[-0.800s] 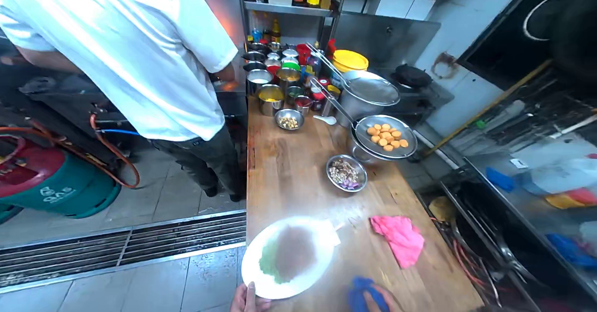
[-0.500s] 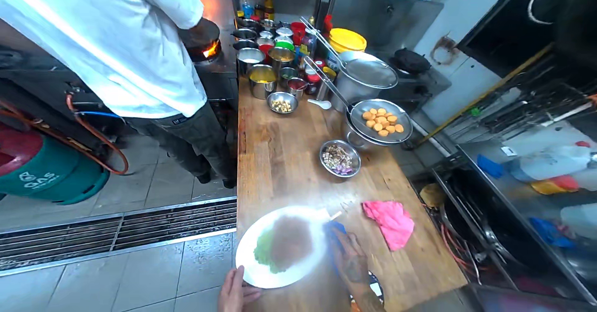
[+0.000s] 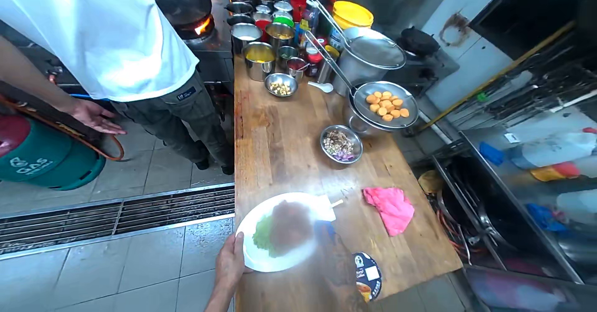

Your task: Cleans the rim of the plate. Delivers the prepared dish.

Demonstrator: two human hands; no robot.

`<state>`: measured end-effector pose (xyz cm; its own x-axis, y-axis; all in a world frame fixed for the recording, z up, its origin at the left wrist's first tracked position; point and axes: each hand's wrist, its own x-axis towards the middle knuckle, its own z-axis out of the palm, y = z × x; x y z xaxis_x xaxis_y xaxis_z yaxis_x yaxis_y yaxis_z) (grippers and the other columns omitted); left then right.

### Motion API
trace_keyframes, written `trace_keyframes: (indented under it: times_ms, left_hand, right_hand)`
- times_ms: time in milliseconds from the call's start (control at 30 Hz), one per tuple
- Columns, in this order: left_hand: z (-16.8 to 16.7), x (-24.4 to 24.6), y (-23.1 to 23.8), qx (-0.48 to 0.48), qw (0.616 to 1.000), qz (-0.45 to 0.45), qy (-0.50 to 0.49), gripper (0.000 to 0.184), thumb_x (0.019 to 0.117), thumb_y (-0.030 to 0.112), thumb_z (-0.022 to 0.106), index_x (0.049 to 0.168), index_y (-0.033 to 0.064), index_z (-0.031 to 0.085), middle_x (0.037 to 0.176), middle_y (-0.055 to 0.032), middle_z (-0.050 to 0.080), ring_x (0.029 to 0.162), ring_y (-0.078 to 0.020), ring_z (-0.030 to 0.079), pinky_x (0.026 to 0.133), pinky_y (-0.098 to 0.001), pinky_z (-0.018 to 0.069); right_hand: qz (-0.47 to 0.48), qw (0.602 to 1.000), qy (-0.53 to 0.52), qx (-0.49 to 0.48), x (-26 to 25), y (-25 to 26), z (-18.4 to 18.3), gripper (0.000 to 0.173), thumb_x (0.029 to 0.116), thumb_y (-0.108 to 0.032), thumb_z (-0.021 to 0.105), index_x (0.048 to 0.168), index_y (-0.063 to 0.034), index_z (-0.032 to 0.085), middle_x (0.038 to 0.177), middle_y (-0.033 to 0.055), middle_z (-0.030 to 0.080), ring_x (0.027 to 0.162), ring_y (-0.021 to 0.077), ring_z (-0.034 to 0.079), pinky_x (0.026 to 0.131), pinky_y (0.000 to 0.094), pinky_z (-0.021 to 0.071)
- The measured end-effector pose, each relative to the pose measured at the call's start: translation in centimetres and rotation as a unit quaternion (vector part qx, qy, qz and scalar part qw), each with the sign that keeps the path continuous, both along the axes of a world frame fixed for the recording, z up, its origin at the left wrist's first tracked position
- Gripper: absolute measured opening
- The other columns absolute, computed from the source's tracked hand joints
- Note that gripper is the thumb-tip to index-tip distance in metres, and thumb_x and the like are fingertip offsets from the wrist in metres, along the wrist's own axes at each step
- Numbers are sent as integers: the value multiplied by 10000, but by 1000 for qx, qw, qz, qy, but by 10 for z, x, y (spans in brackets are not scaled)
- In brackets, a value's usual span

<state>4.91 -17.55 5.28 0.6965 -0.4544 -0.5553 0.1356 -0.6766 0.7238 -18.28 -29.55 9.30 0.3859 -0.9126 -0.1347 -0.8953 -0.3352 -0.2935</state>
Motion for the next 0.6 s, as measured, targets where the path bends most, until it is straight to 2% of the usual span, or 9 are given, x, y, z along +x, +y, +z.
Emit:
trace_keyframes:
  times_ms: [67, 100, 167, 300, 367, 433, 500, 567, 600]
  left_hand:
    - [-1, 0, 0, -3, 1000, -6, -8, 423, 1119, 364, 413, 1239, 27, 638, 1033, -199, 706, 860, -309, 740, 705, -547, 622]
    - [-2, 0, 1, -9, 1000, -9, -12, 423, 1118, 358, 414, 1248, 22, 635, 1038, -209, 704, 867, -319, 738, 712, -558, 619]
    - [-4, 0, 1, -12, 1000, -8, -10, 418, 1118, 363, 412, 1235, 27, 632, 1018, -201, 705, 843, -312, 742, 685, -551, 624]
    - [-7, 1, 2, -17, 1000, -8, -2, 423, 1116, 378, 415, 1203, 26, 633, 991, -197, 704, 827, -307, 740, 679, -545, 622]
    - [-6, 2, 0, -18, 1000, -12, -6, 415, 1117, 372, 411, 1190, 29, 634, 975, -193, 705, 805, -302, 742, 662, -538, 624]
    - [-4, 2, 1, -13, 1000, -17, 0, 407, 1120, 367, 403, 1199, 38, 630, 993, -183, 707, 820, -293, 747, 668, -528, 633]
    - [-3, 2, 2, -14, 1000, -20, -1, 404, 1120, 363, 406, 1209, 39, 630, 1001, -178, 707, 848, -288, 742, 705, -528, 625]
    - [-3, 2, 1, -15, 1000, -19, -4, 407, 1120, 370, 406, 1212, 43, 631, 999, -175, 709, 854, -282, 742, 713, -521, 626]
    - [-3, 1, 1, -13, 1000, -18, -5, 407, 1119, 370, 405, 1212, 46, 632, 999, -174, 710, 854, -279, 740, 718, -517, 622]
  right_hand:
    - [-6, 1000, -7, -25, 1, 8, -7, 467, 979, -227, 559, 1406, -51, 625, 1199, 239, 694, 963, 353, 736, 821, 443, 607]
    - [-3, 998, -13, -62, -1, 10, -20, 465, 956, -225, 592, 1385, -51, 644, 1151, 240, 700, 907, 351, 740, 770, 451, 620]
    - [-2, 995, -18, -102, -1, 14, -32, 456, 929, -238, 622, 1340, -49, 679, 1086, 225, 714, 856, 337, 743, 727, 451, 624]
    - [-55, 996, -49, -49, -2, 13, -21, 338, 889, -282, 690, 1098, -21, 736, 1086, 195, 717, 896, 318, 738, 767, 455, 616]
    - [-87, 992, -86, -36, -7, 1, -11, 319, 859, -264, 730, 1034, 2, 735, 1112, 209, 687, 908, 324, 720, 768, 468, 609]
    - [-78, 987, -121, -66, -14, -10, -8, 283, 847, -206, 724, 1069, -30, 739, 1112, 202, 697, 917, 329, 720, 765, 477, 606]
    - [-32, 984, -126, -121, -17, -20, -19, 339, 842, -138, 724, 1172, -72, 759, 1096, 211, 720, 885, 345, 737, 746, 479, 618]
    - [1, 988, -89, -124, -15, -26, -28, 396, 858, -90, 711, 1253, -95, 743, 1123, 228, 715, 907, 366, 737, 776, 479, 620]
    - [5, 993, -52, -104, -13, -25, -31, 424, 893, -99, 679, 1315, -118, 712, 1170, 228, 703, 950, 365, 731, 809, 472, 616]
